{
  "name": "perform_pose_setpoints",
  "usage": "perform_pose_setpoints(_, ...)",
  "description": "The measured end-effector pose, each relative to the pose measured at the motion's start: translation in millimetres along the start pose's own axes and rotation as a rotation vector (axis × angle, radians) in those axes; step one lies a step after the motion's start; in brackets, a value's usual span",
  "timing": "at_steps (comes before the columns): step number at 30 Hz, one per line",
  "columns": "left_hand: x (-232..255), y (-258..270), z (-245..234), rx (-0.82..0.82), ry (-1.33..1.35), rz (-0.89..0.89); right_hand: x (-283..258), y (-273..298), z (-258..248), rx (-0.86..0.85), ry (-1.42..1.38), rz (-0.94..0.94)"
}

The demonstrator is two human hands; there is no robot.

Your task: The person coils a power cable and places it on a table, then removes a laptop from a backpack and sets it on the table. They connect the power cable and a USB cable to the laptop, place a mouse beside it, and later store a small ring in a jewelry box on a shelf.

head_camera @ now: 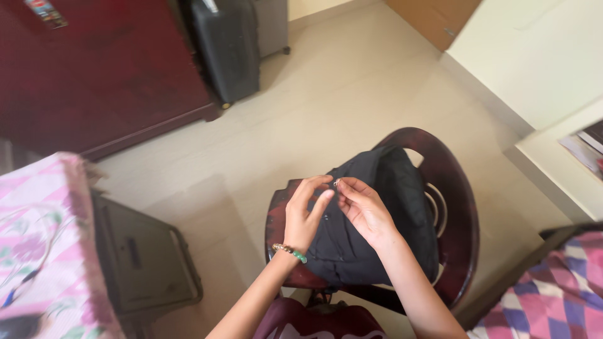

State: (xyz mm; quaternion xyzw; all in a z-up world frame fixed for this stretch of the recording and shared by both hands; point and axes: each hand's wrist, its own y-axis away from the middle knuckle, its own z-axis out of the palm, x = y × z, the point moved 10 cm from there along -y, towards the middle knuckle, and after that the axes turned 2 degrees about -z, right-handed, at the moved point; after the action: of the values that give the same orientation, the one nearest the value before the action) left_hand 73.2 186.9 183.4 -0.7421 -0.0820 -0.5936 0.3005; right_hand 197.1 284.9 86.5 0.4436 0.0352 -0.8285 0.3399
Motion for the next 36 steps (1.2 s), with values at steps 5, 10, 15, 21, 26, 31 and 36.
perform_pose_setpoints(5, -11, 17, -42, 0.206, -0.143, -0.095, 37, -11, 30, -0.115, 0.058, 0.111)
perform_pose_setpoints(10, -74, 45, -95, 0.412, 0.283, -0.336, 60, -25, 58, -0.231, 0.255, 0.037)
perform_pose_setpoints(15, -96, 88, -148, 0.537, 0.333, -0.431, 72, -28, 117, -0.342, 0.574, -0.063)
perform_pose_setpoints(21, -97, 120, -186, 0.556, 0.252, -0.434, 126, -4, 204, -0.735, 0.684, 0.051)
perform_pose_setpoints(26, -106, 158, -240, 0.580, -0.252, -0.599, 168, -4, 238, -0.766, 0.670, 0.097)
perform_pose_setpoints(31, -118, 185, -303, 0.724, -0.078, -0.570, 205, -4, 286, -0.734, 0.613, 0.168)
perform_pose_setpoints(36, -114, 177, -350, 0.578, 0.098, -0.356, 250, 1, 347, -0.805, 0.610, 0.108)
